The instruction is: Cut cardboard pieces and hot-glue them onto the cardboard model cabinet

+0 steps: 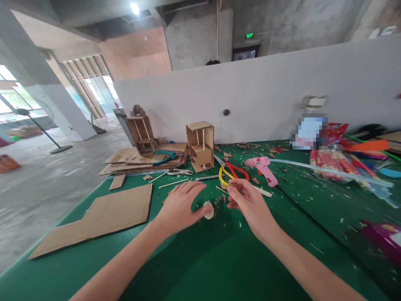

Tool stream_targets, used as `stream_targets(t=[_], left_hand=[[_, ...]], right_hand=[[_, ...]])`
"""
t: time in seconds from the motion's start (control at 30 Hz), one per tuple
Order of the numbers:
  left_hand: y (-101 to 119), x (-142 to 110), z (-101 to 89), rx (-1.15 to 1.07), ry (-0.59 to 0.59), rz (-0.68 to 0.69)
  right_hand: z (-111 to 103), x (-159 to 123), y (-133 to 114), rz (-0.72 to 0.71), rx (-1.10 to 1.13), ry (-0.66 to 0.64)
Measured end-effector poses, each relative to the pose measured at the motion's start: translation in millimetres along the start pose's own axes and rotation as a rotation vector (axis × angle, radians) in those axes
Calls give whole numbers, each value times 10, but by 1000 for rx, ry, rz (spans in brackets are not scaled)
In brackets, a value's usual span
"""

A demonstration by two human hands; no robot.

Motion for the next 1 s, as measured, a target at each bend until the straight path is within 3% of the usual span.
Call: stream_targets(t=[0.17, 0.3, 0.37, 0.5, 0.7, 1.0], left_hand=[[-302, 649, -687, 85, 279, -169], [-591, 1270, -1052, 112, 403, -242], [-692, 1556, -1035, 86, 343, -213], [-938, 1920, -760, -26, 44, -259], [-1103, 1944, -721, -158, -22, -277], [-866, 1649, -790, -174, -81, -80]], right_hand=[[3, 16, 12, -53, -98, -36], [6, 23, 46, -57, -149, -60], [15, 19, 48, -56, -161, -67], [57, 0, 66, -43, -188, -103], [84, -33, 90, -55, -282, -149], [121, -56, 81, -141, -324, -153]])
Point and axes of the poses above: each hand's wrist, its own x-axis towards the middle knuckle, its own z-axis out of the palm, y = z × x, the point moved 8 cm from there along x, towards the middle knuckle, and after that the axes turned 1 degree about y, right-handed, at the moved point
